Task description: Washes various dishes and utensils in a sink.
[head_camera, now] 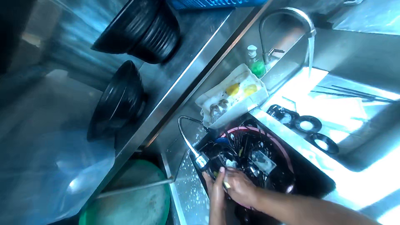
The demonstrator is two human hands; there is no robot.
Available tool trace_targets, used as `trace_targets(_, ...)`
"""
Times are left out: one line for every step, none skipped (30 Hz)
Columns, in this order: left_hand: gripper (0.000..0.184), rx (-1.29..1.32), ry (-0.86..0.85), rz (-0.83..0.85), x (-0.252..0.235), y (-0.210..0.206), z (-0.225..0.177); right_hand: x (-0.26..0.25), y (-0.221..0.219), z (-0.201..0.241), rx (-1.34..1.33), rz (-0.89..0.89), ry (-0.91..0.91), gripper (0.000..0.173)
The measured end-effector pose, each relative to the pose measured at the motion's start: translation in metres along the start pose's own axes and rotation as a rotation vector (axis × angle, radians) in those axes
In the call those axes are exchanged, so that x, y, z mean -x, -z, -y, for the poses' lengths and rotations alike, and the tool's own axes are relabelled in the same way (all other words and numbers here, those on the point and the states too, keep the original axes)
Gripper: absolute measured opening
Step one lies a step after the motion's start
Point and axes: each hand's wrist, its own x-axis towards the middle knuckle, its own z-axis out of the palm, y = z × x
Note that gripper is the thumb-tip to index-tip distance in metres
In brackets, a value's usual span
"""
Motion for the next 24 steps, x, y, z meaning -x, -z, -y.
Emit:
trace_targets(0.092,0.034,-0.046,-0.007,0.000,-0.003,0.006,0.001,-0.006,0.011,-0.067,-0.059,-0.043,0.024)
trace_targets(0.084,0.064,-0.046,-0.039,-0.002,-0.003,0.006,0.003,-0.011,0.014,-0.053,-0.042,-0.047,0.027)
trace_targets(0.072,0.087,-0.022,-0.089,-0.005,0.001,0.004,0.007,-0.015,0.009,0.031,0.024,-0.008,0.027)
trace_targets(0.065,0.089,0.013,-0.130,-0.007,0.008,0.000,0.010,-0.014,0.001,0.142,0.128,0.033,0.026)
trace_targets(0.069,0.086,0.034,-0.131,-0.005,0.014,-0.003,0.010,-0.010,-0.007,0.233,0.203,0.057,0.029)
trace_targets(0.076,0.082,0.024,-0.109,-0.001,0.015,-0.003,0.009,-0.004,-0.011,0.258,0.226,0.051,0.029)
trace_targets(0.083,0.087,-0.005,-0.069,0.005,0.011,0.002,0.005,0.002,-0.008,0.202,0.200,0.018,0.027)
trace_targets(0.094,0.087,-0.037,-0.019,0.010,0.008,0.011,0.003,0.005,0.001,0.083,0.162,-0.039,0.027)
trace_targets(0.100,0.076,-0.047,0.013,0.013,0.008,0.021,0.004,0.004,0.013,-0.051,0.139,-0.098,0.031)
trace_targets(0.093,0.071,-0.050,-0.014,0.010,0.006,0.026,0.002,0.002,0.018,-0.139,0.154,-0.126,0.033)
trace_targets(0.081,0.052,-0.044,-0.071,0.003,0.006,0.024,0.000,0.002,0.013,-0.145,0.218,-0.102,0.036)
trace_targets(0.071,0.019,-0.022,-0.123,-0.003,0.011,0.022,0.000,0.002,0.003,-0.068,0.300,-0.037,0.041)
trace_targets(0.066,-0.020,0.005,-0.149,-0.005,0.020,0.020,0.001,0.008,-0.008,0.063,0.384,0.015,0.051)
trace_targets(0.064,-0.058,0.024,-0.152,-0.006,0.026,0.017,-0.003,0.018,-0.017,0.203,0.431,0.033,0.057)
trace_targets(0.064,-0.093,0.040,-0.135,-0.005,0.028,0.014,-0.010,0.030,-0.022,0.324,0.444,0.014,0.054)
trace_targets(0.065,-0.123,0.052,-0.122,-0.002,0.026,0.013,-0.015,0.038,-0.021,0.401,0.449,-0.040,0.047)
trace_targets(0.066,-0.146,0.053,-0.102,0.004,0.025,0.015,-0.019,0.040,-0.016,0.444,0.440,-0.097,0.045)
trace_targets(0.067,-0.160,0.039,-0.083,0.006,0.021,0.014,-0.024,0.038,-0.010,0.449,0.405,-0.146,0.052)
trace_targets(0.068,-0.166,0.027,-0.071,0.006,0.017,0.010,-0.031,0.034,-0.005,0.403,0.336,-0.186,0.059)
trace_targets(0.071,-0.165,0.040,-0.059,0.005,0.013,0.005,-0.038,0.027,-0.002,0.301,0.266,-0.215,0.062)
trace_targets(0.073,-0.167,0.078,-0.046,0.004,0.010,0.000,-0.044,0.018,0.000,0.151,0.216,-0.230,0.062)
trace_targets(0.074,-0.179,0.127,-0.027,0.001,0.008,-0.003,-0.048,0.009,0.004,-0.050,0.180,-0.240,0.061)
trace_targets(0.074,-0.195,0.184,-0.010,-0.003,0.009,-0.005,-0.050,-0.002,0.008,-0.261,0.117,-0.244,0.054)
trace_targets(0.072,-0.211,0.239,-0.014,-0.007,0.011,-0.006,-0.050,-0.010,0.012,-0.432,0.086,-0.256,0.050)
